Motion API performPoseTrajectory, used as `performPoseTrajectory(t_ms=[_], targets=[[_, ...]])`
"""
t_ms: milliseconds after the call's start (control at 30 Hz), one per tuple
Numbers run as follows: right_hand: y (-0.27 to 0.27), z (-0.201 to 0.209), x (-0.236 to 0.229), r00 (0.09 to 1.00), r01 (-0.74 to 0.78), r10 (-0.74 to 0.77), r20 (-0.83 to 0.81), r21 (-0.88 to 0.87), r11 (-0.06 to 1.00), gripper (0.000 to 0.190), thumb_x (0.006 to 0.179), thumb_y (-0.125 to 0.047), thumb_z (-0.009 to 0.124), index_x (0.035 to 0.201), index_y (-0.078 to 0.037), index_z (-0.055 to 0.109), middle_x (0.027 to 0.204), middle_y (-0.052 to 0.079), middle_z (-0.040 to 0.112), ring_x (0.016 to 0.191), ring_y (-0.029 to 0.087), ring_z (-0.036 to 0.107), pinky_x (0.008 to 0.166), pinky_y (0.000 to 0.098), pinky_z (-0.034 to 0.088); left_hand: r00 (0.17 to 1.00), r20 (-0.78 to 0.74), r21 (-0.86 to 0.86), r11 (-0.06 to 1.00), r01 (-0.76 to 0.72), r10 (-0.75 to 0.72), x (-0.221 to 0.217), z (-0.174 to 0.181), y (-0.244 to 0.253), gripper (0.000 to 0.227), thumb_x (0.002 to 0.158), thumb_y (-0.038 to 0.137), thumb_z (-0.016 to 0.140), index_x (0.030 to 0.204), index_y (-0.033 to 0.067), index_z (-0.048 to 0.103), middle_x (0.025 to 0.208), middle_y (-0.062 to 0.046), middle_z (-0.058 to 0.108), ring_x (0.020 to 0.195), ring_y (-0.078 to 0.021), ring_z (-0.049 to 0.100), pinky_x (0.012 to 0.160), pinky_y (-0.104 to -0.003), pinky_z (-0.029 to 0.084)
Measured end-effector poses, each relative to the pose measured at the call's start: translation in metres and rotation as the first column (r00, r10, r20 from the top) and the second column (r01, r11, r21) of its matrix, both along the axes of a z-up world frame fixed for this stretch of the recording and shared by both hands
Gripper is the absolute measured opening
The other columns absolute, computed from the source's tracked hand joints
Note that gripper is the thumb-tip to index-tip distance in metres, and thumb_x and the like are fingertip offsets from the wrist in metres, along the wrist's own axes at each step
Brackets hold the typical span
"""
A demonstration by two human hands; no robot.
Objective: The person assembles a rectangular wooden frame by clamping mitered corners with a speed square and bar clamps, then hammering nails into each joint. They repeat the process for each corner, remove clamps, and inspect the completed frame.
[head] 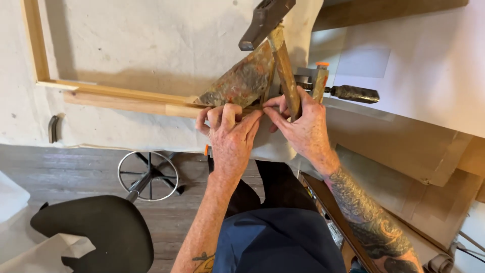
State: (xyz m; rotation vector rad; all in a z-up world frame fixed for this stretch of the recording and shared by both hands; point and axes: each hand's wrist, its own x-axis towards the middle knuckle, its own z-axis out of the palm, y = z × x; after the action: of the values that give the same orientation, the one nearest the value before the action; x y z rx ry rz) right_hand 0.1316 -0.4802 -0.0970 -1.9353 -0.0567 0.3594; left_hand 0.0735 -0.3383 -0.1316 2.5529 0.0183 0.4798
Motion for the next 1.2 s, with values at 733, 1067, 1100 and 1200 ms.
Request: performPoseTrajectory(t_ms=[733,1067,1100,1200], targets=[[-0.01,-0.023,-0.005,0.982,-0.071,0.101,0.159,-0.185,0.98,0.031,0.089,-0.007,0.076,0.079,-0.01,0.047,0.075,-0.002,0.068,0.042,0.011,0.057,0.053,0.017,0.046,0.992,0.116,0.011,0.999,-0.041,0.039,0.002,-0.004,-0.004,0.01,0.086,0.014,0.074,0.083,0.0149,0.065,0.087,0.001,0.041,0.089,-0.0204,0.04,0.098,-0.049,0.03],[-0.01,-0.021,-0.006,0.953,-0.037,0.11,0.282,-0.253,0.967,0.034,0.091,-0.012,0.08,0.08,-0.012,0.048,0.078,-0.004,0.069,0.049,0.013,0.054,0.056,0.021,0.045,0.991,0.127,0.025,0.999,-0.045,0.042,0.003,0.0,-0.009,0.009,0.085,0.011,0.073,0.083,0.0134,0.065,0.087,0.0,0.042,0.088,-0.0206,0.041,0.098,-0.05,0.03],[-0.01,-0.022,-0.006,0.953,-0.038,0.111,0.283,-0.254,0.967,0.034,0.091,-0.012,0.08,0.08,-0.012,0.048,0.078,-0.004,0.069,0.049,0.013,0.054,0.056,0.021,0.045,0.991,0.127,0.025,0.999,-0.047,0.043,0.003,0.0,-0.009,0.009,0.085,0.011,0.073,0.083,0.0134,0.065,0.087,0.0,0.042,0.088,-0.0206,0.041,0.098,-0.05,0.03],[-0.009,-0.024,-0.006,0.955,-0.028,0.102,0.277,-0.26,0.965,0.034,0.091,-0.013,0.08,0.08,-0.013,0.048,0.077,-0.005,0.069,0.051,0.011,0.053,0.057,0.0204,0.043,0.991,0.128,0.022,0.999,-0.037,0.033,0.004,0.0,-0.009,0.01,0.084,0.01,0.074,0.083,0.0128,0.065,0.087,0.0,0.042,0.088,-0.0207,0.041,0.098,-0.05,0.031]])
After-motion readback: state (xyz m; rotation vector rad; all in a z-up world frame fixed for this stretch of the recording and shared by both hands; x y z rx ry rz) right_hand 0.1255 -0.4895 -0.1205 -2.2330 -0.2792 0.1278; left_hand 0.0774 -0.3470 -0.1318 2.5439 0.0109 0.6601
